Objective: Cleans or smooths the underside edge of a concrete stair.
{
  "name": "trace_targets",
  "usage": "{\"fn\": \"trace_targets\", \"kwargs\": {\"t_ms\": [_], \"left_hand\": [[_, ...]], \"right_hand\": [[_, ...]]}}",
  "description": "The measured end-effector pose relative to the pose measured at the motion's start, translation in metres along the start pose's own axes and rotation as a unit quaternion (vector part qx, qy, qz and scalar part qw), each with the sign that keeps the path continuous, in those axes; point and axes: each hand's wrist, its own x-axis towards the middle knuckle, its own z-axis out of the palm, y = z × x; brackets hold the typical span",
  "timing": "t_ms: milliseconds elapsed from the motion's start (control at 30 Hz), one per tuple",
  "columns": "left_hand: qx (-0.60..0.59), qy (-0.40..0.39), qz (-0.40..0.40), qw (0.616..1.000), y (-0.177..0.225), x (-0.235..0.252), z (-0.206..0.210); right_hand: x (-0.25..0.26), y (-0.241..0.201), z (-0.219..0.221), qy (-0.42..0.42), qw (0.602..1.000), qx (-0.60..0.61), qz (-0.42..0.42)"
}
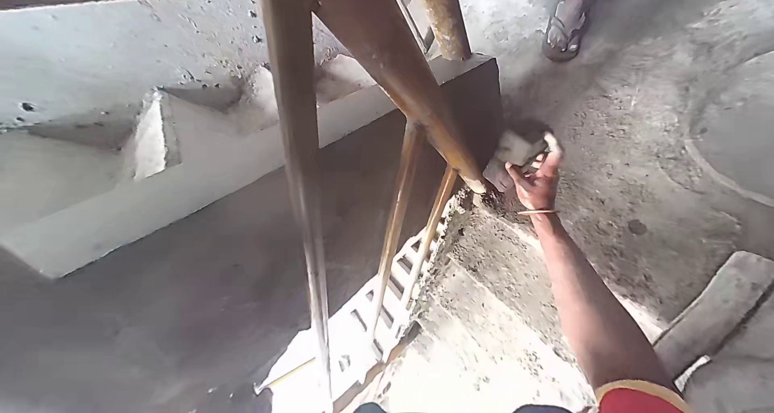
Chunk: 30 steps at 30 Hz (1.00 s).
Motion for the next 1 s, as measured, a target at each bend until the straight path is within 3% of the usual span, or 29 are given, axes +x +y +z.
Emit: {"fn": "trace_targets", "kwargs": {"t_ms": [100,233,333,400,533,633,733,867,933,1000], "left_hand": [[-0.059,0.025,-0.009,0.998,-0.007,-0.019,0.005],[-0.006,0.151,0.010,0.988,-0.014,-0.034,0.014],[-0.011,0.255,0.033,0.966,-0.019,-0.034,0.019],[-0.017,0.305,0.046,0.951,-0.021,-0.036,0.023],[-0.032,0.341,0.066,0.937,-0.027,-0.041,0.027],[-0.026,0.348,0.073,0.934,-0.029,-0.040,0.029],[-0.024,0.345,0.069,0.936,-0.029,-0.042,0.029],[-0.032,0.359,0.066,0.930,-0.027,-0.039,0.030],[-0.024,0.373,0.063,0.925,-0.025,-0.034,0.030],[-0.023,0.372,0.067,0.926,-0.025,-0.034,0.029]], "right_hand": [[-0.015,-0.076,-0.018,0.058,0.977,0.192,-0.068],[-0.067,-0.184,-0.013,0.006,0.930,0.337,-0.148],[-0.110,-0.234,0.000,-0.064,0.939,0.291,-0.174],[-0.128,-0.249,0.009,-0.102,0.963,0.189,-0.161],[-0.141,-0.260,0.029,-0.127,0.981,0.076,-0.124],[-0.153,-0.261,0.052,-0.083,0.976,0.118,-0.165],[-0.188,-0.253,0.072,-0.077,0.978,0.144,-0.132],[-0.297,-0.196,0.110,-0.139,0.988,0.052,-0.033],[-0.359,-0.169,0.124,-0.157,0.985,0.059,-0.032],[-0.383,-0.161,0.129,-0.124,0.988,0.085,-0.044]]}}
